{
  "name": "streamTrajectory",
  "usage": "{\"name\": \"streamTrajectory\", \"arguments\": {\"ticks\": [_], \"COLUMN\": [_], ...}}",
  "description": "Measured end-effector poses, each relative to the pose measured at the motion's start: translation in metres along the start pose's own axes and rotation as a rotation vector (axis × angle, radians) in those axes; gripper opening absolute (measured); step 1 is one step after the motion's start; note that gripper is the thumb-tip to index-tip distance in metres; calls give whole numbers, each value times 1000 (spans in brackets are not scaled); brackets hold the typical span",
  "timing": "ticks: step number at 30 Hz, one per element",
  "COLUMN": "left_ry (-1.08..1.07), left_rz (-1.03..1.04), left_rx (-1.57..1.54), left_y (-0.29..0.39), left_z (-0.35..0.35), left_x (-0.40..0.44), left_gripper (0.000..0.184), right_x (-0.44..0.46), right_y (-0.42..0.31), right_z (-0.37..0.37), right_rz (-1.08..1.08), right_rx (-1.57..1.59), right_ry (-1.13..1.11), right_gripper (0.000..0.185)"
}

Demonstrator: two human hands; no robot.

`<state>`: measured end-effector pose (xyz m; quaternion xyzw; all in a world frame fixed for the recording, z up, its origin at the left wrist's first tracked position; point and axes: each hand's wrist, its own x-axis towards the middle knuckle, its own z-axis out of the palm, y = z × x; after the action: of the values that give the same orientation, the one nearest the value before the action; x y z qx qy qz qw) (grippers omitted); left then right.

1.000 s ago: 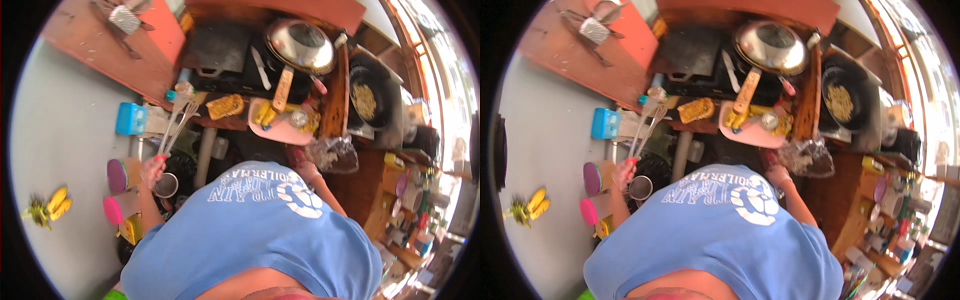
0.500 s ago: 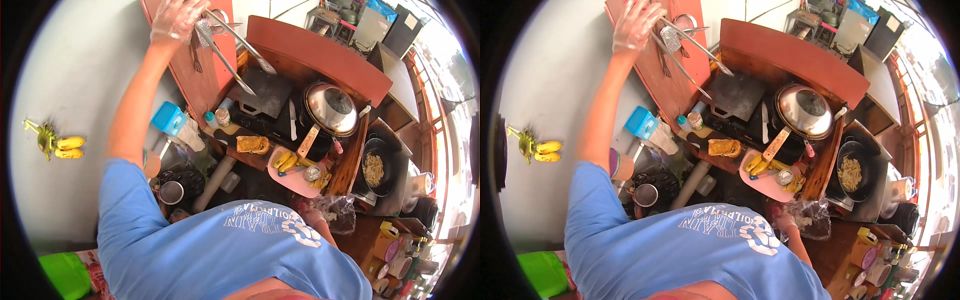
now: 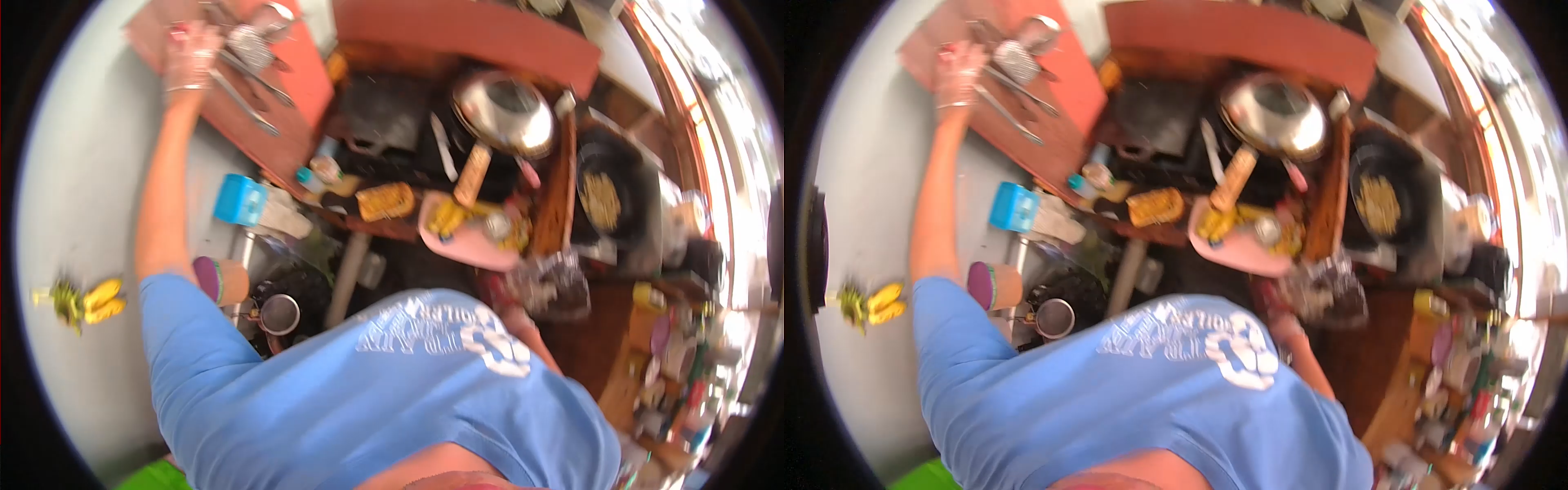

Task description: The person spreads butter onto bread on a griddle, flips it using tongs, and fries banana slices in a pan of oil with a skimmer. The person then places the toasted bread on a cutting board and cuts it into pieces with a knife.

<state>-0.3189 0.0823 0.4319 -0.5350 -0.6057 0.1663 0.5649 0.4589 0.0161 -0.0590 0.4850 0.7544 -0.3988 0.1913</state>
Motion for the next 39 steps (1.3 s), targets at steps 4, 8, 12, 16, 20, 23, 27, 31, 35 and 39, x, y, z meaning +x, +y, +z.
{"name": "streamTrajectory", "arguments": {"ticks": [4, 8, 12, 16, 20, 23, 27, 31, 35, 39], "left_ry": [-383, -101, -28, -478, -675, -1007, -1166, -1077, -1222, -1402], "left_rz": [18, -45, -210, -212, -701, -784, -879, -876, -882, -1074], "left_rx": [236, -223, -1081, -1731, -1592, -1502, -1509, -1558, -2080, -2774], "left_y": [33, 97, 299, 472, 541, 542, 569, 572, 560, 486], "left_z": [-50, -62, -120, -175, -173, -172, -149, -143, -130, -142], "left_x": [-7, -75, -156, -156, -58, 4, 16, 5, -47, -167], "left_gripper": [84, 78, 36, 18, 45, 52, 51, 33, 22, 17], "right_x": [-13, -9, 14, 39, 48, 53, 41, 31, 52, 101], "right_y": [-9, -29, -40, -72, -86, -81, -73, -84, -97, -140], "right_z": [-7, -18, -4, -26, -38, -30, -15, -13, -8, -18], "right_rz": [67, 96, 60, 9, -17, 149, 190, 279, 280, 131], "right_rx": [105, 193, 387, 507, 665, 1116, 1238, 1246, 1207, 1015], "right_ry": [119, 57, 170, 239, 216, 65, 31, 1, -72, -52], "right_gripper": [37, 40, 43, 40, 36, 31, 31, 30, 28, 28]}}
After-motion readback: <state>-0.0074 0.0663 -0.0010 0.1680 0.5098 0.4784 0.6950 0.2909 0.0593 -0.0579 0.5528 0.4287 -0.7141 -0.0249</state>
